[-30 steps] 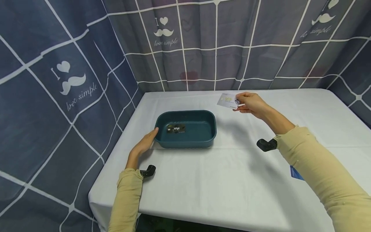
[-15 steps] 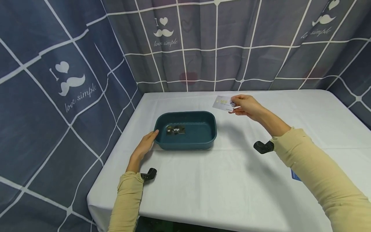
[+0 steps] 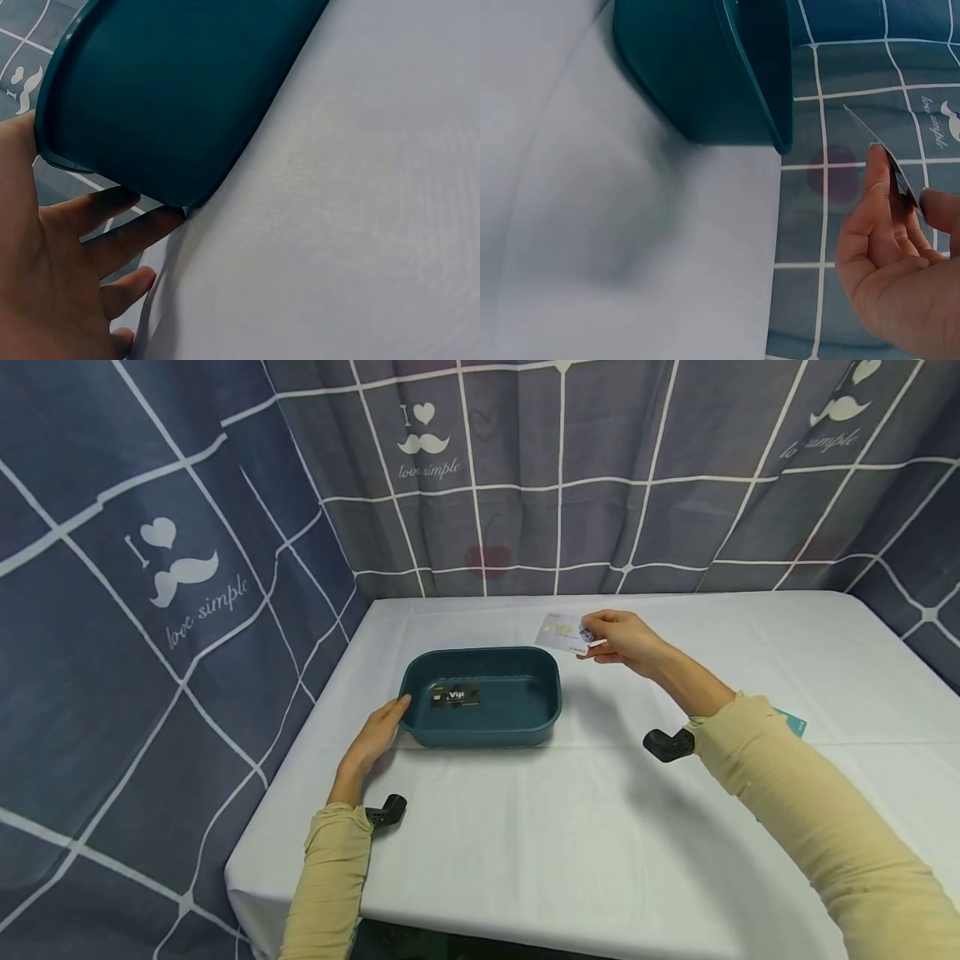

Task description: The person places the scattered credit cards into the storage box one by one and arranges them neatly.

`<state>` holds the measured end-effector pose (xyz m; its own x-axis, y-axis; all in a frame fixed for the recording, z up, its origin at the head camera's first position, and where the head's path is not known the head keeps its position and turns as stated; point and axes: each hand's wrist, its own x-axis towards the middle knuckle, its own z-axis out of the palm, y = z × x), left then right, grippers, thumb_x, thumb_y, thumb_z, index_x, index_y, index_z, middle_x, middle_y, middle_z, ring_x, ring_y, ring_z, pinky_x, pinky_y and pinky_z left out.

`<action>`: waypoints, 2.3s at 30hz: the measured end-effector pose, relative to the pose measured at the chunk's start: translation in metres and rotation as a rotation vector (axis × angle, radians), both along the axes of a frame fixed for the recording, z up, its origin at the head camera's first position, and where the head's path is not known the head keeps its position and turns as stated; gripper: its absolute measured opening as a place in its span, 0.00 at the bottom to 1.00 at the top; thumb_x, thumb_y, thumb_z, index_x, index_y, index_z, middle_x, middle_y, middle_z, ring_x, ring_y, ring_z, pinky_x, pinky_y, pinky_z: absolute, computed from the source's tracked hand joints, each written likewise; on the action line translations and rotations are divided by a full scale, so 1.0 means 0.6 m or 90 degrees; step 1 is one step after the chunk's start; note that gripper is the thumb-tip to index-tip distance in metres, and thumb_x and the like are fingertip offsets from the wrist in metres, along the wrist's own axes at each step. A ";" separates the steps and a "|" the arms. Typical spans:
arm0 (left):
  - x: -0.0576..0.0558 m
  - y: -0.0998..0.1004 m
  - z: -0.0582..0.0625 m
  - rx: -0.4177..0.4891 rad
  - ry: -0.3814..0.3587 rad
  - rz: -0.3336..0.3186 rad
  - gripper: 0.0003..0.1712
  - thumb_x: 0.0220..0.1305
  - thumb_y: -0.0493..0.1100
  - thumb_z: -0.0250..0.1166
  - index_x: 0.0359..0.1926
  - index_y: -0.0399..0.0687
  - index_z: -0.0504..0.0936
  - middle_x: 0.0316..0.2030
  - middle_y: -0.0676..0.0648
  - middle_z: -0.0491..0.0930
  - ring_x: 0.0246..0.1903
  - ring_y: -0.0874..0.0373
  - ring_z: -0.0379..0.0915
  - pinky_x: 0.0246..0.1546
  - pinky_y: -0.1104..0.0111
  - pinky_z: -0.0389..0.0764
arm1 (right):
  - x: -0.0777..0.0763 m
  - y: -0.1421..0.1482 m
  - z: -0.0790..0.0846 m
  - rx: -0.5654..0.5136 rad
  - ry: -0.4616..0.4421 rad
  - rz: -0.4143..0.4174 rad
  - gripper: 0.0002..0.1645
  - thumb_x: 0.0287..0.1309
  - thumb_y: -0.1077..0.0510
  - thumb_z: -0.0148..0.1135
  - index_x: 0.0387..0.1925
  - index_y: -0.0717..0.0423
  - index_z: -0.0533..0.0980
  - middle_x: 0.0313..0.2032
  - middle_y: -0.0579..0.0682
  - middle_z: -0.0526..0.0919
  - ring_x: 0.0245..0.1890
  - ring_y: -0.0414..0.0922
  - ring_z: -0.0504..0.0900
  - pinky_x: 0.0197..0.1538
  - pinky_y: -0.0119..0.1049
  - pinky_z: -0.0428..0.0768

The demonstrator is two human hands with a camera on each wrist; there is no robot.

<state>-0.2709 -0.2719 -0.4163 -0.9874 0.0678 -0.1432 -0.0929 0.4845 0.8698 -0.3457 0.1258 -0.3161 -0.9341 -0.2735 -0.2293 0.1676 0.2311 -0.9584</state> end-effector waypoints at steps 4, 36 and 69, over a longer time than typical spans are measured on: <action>-0.001 0.000 -0.001 0.001 0.008 -0.003 0.46 0.70 0.68 0.40 0.73 0.37 0.50 0.72 0.37 0.48 0.71 0.43 0.37 0.68 0.50 0.42 | 0.001 -0.015 -0.006 0.001 -0.004 0.009 0.28 0.73 0.52 0.45 0.66 0.64 0.60 0.52 0.60 0.71 0.29 0.39 0.82 0.33 0.25 0.78; -0.001 -0.001 0.005 -0.027 0.002 0.012 0.46 0.70 0.69 0.39 0.73 0.38 0.52 0.71 0.37 0.51 0.71 0.43 0.40 0.68 0.51 0.44 | 0.014 -0.170 -0.067 -0.007 0.006 0.101 0.21 0.73 0.55 0.47 0.61 0.62 0.68 0.46 0.60 0.76 0.37 0.55 0.82 0.46 0.44 0.79; -0.001 -0.001 -0.001 -0.022 0.012 0.004 0.46 0.70 0.69 0.38 0.73 0.37 0.52 0.71 0.36 0.51 0.71 0.43 0.40 0.69 0.51 0.44 | 0.024 -0.228 -0.119 0.022 -0.035 0.172 0.16 0.72 0.59 0.49 0.54 0.65 0.72 0.44 0.59 0.77 0.27 0.45 0.80 0.29 0.31 0.78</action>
